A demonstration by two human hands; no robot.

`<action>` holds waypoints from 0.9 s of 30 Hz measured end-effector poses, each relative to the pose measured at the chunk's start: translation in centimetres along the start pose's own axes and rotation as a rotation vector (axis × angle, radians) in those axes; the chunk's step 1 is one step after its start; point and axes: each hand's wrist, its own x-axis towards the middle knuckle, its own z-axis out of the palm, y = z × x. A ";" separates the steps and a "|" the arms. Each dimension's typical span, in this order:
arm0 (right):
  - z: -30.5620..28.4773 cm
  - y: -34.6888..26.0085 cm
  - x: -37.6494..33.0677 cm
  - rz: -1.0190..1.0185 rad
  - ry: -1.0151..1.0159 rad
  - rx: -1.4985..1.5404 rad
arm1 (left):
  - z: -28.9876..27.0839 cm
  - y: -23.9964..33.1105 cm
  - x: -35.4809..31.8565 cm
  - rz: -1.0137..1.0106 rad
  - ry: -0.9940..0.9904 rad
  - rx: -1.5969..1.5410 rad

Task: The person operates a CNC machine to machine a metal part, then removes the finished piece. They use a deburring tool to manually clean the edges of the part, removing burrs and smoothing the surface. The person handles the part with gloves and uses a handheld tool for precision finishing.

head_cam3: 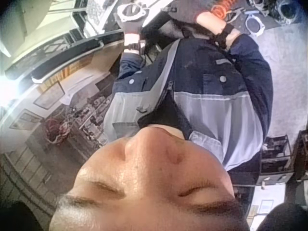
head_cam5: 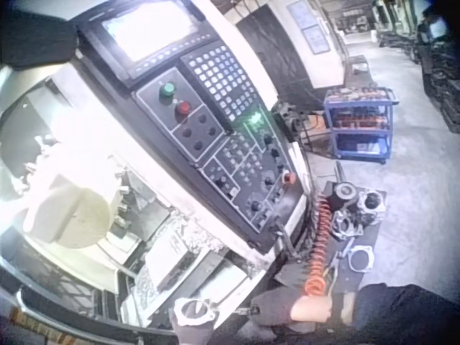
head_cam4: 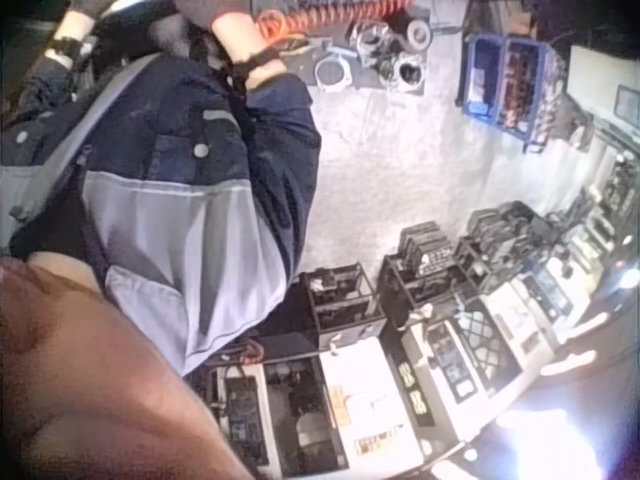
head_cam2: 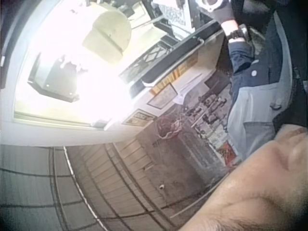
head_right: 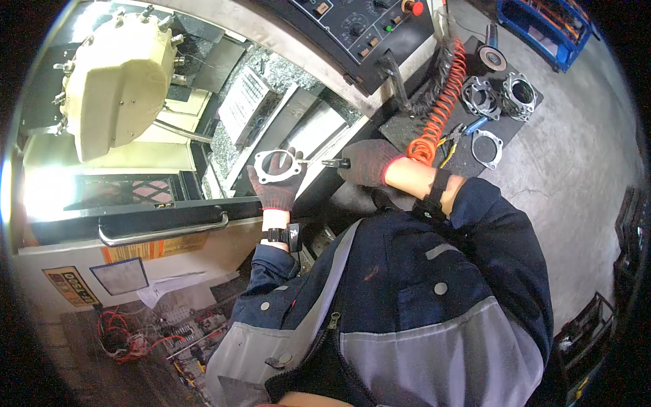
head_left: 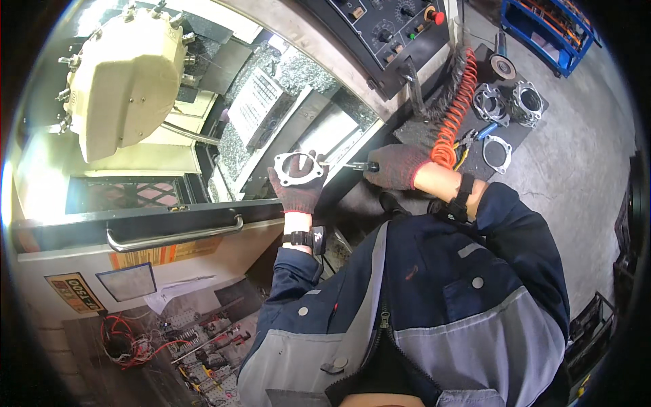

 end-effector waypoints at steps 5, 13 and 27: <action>0.2 -1.3 -0.6 -0.048 -0.049 -0.014 | -0.5 -0.1 0.1 0.008 -0.012 0.025; 0.8 -2.6 1.1 -0.117 0.075 0.052 | -2.2 -1.2 0.1 -0.125 -0.250 0.158; 1.1 -1.9 -0.5 -0.064 -0.104 0.007 | -1.3 0.4 -0.9 0.095 0.072 -0.077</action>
